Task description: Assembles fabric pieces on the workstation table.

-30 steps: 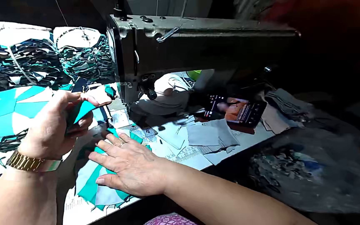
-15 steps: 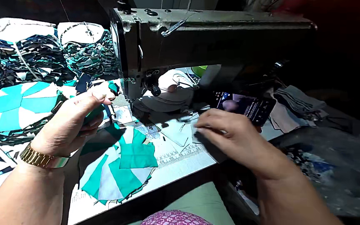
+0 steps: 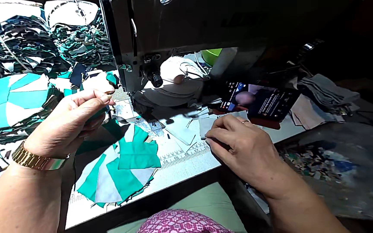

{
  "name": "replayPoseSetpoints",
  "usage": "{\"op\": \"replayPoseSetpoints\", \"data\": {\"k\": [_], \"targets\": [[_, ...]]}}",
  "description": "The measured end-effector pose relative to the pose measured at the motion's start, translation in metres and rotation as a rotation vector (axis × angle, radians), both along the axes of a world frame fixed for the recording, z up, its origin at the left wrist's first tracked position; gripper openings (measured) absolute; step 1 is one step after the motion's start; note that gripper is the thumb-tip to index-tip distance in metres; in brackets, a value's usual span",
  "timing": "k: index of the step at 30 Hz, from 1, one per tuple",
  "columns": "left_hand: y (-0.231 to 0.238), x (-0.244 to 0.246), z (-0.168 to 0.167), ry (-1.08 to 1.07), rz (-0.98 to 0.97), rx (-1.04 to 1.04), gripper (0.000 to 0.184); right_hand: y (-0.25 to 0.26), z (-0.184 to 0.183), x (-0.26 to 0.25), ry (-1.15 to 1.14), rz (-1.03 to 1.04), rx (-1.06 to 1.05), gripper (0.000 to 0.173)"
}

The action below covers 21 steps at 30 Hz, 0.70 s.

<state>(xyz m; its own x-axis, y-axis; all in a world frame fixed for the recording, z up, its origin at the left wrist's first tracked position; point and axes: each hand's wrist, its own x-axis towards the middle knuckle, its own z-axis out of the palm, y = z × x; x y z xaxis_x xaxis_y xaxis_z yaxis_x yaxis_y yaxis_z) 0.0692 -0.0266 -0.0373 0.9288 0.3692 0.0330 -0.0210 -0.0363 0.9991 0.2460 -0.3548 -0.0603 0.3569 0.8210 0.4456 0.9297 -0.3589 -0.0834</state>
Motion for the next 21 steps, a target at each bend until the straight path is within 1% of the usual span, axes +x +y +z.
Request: {"op": "replayPoseSetpoints", "data": {"k": [3,6,10,14,16,18,21], "targets": [[-0.002,0.000,0.001,-0.006,0.001,0.020,0.022,-0.001,-0.001,0.000,0.009,-0.002,0.029,0.020],[-0.005,0.000,0.002,-0.001,0.013,0.023,0.022,-0.001,-0.002,0.003,0.069,-0.007,0.087,0.020],[-0.010,0.000,0.005,0.029,0.031,0.020,0.019,-0.005,0.003,0.014,0.298,-0.097,0.204,0.020],[-0.008,-0.002,0.004,-0.018,-0.074,0.014,0.015,-0.005,0.019,0.028,0.459,-0.137,0.389,0.020],[-0.010,-0.002,0.005,-0.058,-0.147,0.026,0.011,0.000,0.028,0.026,0.526,-0.098,0.497,0.020],[-0.012,-0.002,0.006,-0.090,-0.212,0.090,0.010,0.012,0.033,0.017,0.644,0.005,0.586,0.023],[-0.017,-0.003,0.009,-0.156,-0.316,0.278,0.011,0.034,0.035,-0.002,0.772,0.163,0.599,0.019]]}}
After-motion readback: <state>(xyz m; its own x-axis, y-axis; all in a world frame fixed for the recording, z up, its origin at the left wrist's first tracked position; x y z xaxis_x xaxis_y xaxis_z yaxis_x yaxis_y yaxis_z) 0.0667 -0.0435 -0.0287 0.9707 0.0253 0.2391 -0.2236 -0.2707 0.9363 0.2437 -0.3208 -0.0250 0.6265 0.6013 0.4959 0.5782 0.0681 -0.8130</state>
